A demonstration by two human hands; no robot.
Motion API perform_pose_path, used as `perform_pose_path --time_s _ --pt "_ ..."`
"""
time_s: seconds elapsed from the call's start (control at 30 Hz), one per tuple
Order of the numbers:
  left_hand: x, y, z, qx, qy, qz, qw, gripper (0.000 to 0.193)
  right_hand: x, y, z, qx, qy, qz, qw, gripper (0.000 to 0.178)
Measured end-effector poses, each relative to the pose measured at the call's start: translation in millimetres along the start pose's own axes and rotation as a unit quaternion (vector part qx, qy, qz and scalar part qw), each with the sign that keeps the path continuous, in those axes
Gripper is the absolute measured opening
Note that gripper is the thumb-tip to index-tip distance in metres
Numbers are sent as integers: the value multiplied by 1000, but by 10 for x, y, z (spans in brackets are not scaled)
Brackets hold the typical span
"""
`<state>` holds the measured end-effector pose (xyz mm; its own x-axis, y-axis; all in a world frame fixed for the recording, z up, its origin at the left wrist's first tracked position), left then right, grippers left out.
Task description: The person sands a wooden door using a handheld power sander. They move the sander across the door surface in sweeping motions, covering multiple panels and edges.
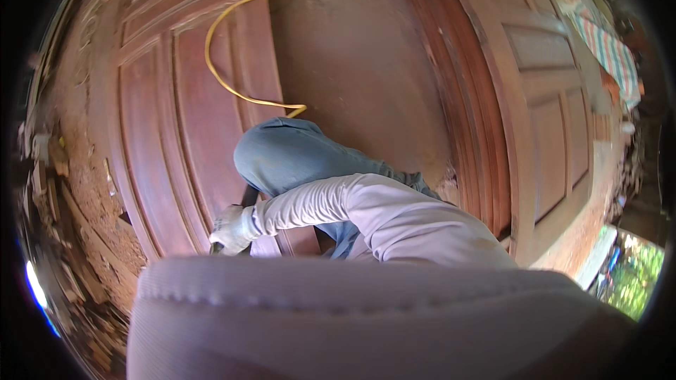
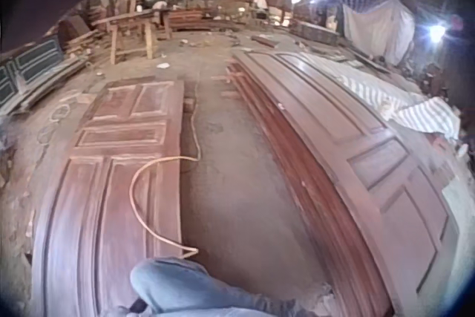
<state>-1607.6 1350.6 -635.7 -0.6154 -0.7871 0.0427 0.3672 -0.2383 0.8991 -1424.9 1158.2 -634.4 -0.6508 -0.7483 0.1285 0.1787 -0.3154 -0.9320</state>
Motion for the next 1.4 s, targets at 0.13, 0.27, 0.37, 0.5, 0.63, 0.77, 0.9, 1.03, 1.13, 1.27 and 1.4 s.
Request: perform_pose_path --time_s 0.13,0.27,0.37,0.5,0.63,0.77,0.9,1.03,1.13,1.27,1.4 --pt "-57 4 -103 -2 -36 -9 999 31 65 -246 -12 77 46 36 995 59" --pt "-69 -17 -139 3 -64 -17 998 31 260 -374 43 96 77 38 992 57" --pt "-46 -58 -142 19 -76 -16 997 30 542 -569 231 108 115 52 986 49" --pt "33 -186 -197 59 -80 5 995 30 727 -748 499 149 157 113 970 56" --pt "154 -341 -322 87 -80 -4 993 30 1030 -1101 771 246 89 72 963 66" --pt "568 240 -696 137 -103 60 983 19 1374 -1141 1184 259 90 37 961 69" --pt "871 725 -1264 191 -179 32 965 17 1887 -955 1777 233 89 27 968 69" --pt "1027 960 -1650 132 -238 31 962 10 2127 -371 2250 -177 -26 30 983 78" --pt "1182 1186 -1657 64 -247 24 967 10 2515 899 2250 -280 -115 -237 923 85" --pt "1257 1214 -1596 -10 -238 85 968 10 2825 1804 2308 -134 -172 -447 868 71" --pt "1279 1166 -1476 -80 -194 94 973 10 3062 2108 2787 318 -261 -48 910 44"
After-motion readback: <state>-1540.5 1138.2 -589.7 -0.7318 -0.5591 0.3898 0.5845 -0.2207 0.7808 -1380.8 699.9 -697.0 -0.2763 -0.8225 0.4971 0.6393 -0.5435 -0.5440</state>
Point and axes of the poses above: each hand's wrist, its own x-axis away from the middle knuckle, its own z-axis out of the back of the hand, y = z × x, the point moved 10 cm from there along -x, towards the middle knuckle, and after that the axes turned 11 degrees about -x, right-handed, at the moved point
